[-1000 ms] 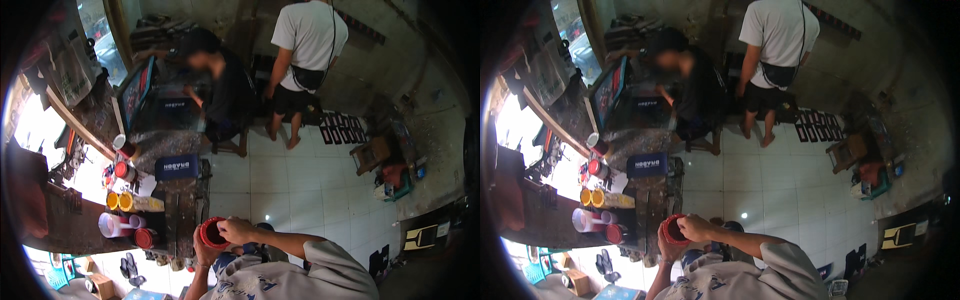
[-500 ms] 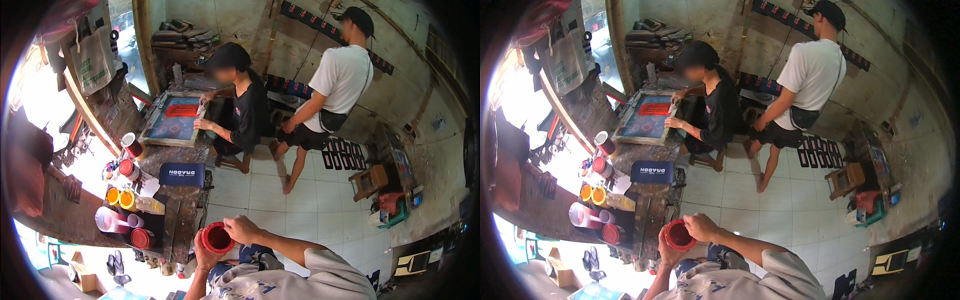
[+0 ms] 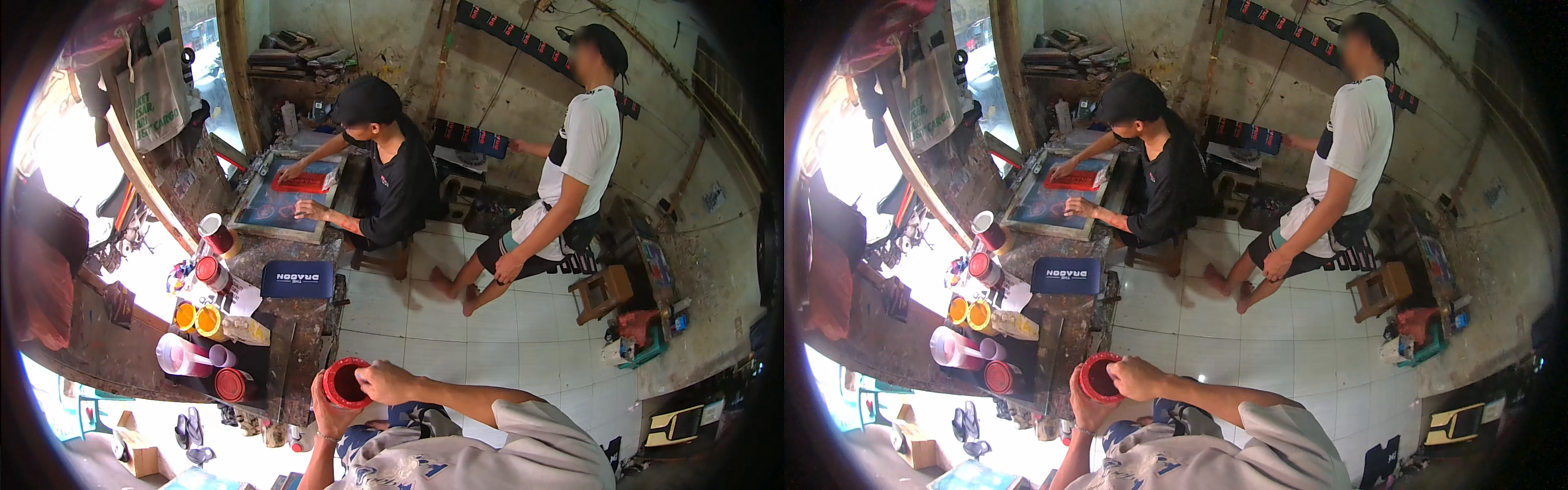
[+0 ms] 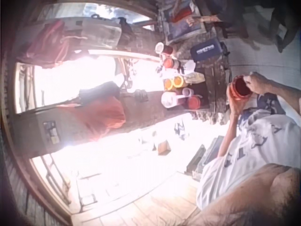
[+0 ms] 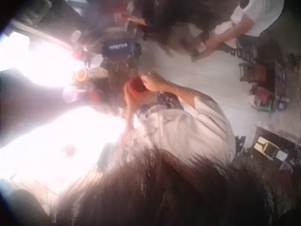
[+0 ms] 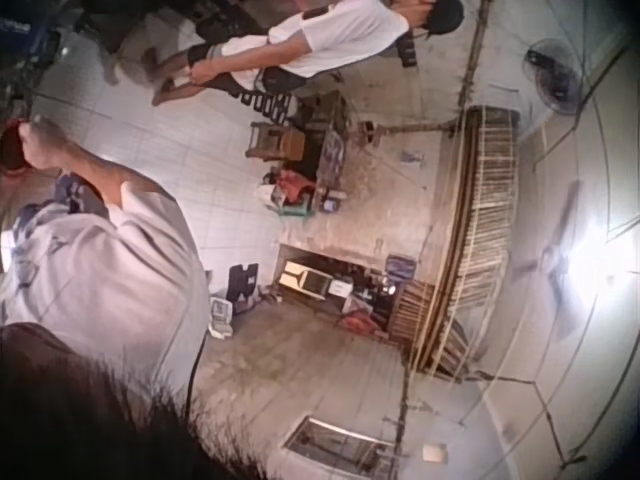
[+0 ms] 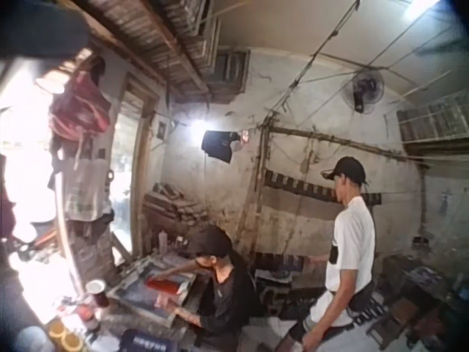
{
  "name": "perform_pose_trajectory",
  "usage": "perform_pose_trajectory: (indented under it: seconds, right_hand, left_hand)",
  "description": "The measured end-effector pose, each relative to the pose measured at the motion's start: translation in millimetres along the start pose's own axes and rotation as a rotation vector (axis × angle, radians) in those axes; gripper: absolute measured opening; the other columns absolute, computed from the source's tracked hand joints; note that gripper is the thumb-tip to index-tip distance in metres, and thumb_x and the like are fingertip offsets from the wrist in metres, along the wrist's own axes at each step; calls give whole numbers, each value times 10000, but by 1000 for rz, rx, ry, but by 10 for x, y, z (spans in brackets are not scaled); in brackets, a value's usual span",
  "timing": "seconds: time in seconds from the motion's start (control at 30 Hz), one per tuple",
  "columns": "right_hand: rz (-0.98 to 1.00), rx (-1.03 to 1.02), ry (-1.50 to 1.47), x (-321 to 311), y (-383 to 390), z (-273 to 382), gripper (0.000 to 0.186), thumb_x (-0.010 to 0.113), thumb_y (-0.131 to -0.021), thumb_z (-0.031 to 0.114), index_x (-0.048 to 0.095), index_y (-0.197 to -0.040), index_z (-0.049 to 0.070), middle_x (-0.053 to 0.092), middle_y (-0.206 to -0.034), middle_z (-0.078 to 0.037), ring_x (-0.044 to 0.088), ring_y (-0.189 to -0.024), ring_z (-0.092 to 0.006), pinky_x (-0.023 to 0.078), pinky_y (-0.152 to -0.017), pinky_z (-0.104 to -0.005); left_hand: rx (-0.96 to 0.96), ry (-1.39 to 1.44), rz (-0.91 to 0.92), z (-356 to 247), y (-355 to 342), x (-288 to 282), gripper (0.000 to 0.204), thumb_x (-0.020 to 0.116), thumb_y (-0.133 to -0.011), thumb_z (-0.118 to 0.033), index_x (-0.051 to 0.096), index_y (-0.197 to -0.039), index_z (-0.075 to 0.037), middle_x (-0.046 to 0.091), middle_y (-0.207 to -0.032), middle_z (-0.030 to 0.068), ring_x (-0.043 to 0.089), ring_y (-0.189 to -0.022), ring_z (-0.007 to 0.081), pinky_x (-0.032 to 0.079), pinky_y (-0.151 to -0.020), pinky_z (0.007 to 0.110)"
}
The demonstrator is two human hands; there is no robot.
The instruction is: The person mixes red ink in a container by hand using a plastic spoon and adding liquid from a plastic bottle.
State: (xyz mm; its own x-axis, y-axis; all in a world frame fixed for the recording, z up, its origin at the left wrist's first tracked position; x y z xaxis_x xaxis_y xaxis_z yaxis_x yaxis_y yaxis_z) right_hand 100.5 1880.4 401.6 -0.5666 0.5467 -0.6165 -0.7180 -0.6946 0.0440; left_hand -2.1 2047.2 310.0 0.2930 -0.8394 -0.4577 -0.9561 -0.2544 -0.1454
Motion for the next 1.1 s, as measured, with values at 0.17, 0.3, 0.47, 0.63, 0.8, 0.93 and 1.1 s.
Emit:
perform_pose_trajectory:
  seconds: [0.17, 0.3, 0.47, 0.63, 0.8, 0.93, 1.1]
  right_hand:
    - [-71, 76, 171, 50, 11, 45, 163, 645, -873, 130, 614, -821, -21, 652, -734, -264, 665, -702, -439, 515, -649, -510]
    - [-26, 55, -72, -25, -9, 139, 164, 649, -879, 139, 616, -833, -15, 650, -732, -264, 658, -704, -446, 506, -649, -517]
    - [85, -18, -58, 103, 0, 67, 141, 646, -882, 131, 615, -845, -2, 648, -715, -249, 643, -687, -453, 500, -637, -510]
    - [-3, 19, 46, 78, 8, 130, 144, 655, -881, 132, 626, -831, -1, 649, -689, -240, 642, -655, -440, 503, -619, -497]
    - [18, 5, -3, 50, -10, 191, 156, 662, -872, 135, 626, -810, -4, 645, -689, -234, 652, -660, -425, 499, -619, -481]
    - [-15, 25, 21, 37, -21, 179, 154, 658, -869, 140, 626, -813, 0, 654, -735, -249, 663, -701, -428, 507, -657, -511]
    - [80, -5, -99, 107, 16, 143, 142, 653, -876, 138, 628, -848, 1, 641, -694, -244, 635, -658, -446, 499, -633, -509]
  left_hand:
    - [-9, 68, -8, 35, 51, 6, 1136, 988, -518, -375, 391, -1414, -13, 511, -1389, 197, 509, -1299, 371, 428, -1092, 455]
    - [27, -30, 6, 86, 139, -43, 1152, 989, -526, -375, 375, -1430, -9, 508, -1398, 199, 503, -1304, 383, 420, -1097, 464]
    - [-6, 10, -15, 88, 107, -51, 1162, 985, -527, -392, 367, -1433, -7, 505, -1400, 200, 501, -1308, 385, 419, -1100, 469]
    - [-9, 19, -17, 79, 121, -75, 1148, 983, -528, -402, 376, -1423, -19, 500, -1399, 195, 505, -1301, 381, 421, -1099, 473]
    - [9, -47, -28, 29, 152, -106, 1146, 991, -514, -386, 383, -1416, -25, 497, -1404, 192, 502, -1302, 385, 418, -1099, 475]
    - [-16, 19, -55, 68, 242, -108, 1143, 992, -505, -379, 393, -1412, -27, 493, -1414, 197, 495, -1313, 389, 416, -1102, 469]
    - [-1, -2, -57, 152, 255, -117, 1140, 992, -505, -379, 399, -1411, -23, 495, -1417, 201, 495, -1316, 388, 419, -1104, 468]
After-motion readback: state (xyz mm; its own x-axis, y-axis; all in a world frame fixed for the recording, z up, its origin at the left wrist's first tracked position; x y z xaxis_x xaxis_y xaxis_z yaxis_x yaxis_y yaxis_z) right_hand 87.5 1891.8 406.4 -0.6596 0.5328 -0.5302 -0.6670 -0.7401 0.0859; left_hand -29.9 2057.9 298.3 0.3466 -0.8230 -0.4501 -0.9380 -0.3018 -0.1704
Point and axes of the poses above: each hand's wrist, its own y-axis away from the middle knuckle, its own x-axis out of the palm, z = x × y, the point moved 2 cm from there along -y, towards the middle knuckle
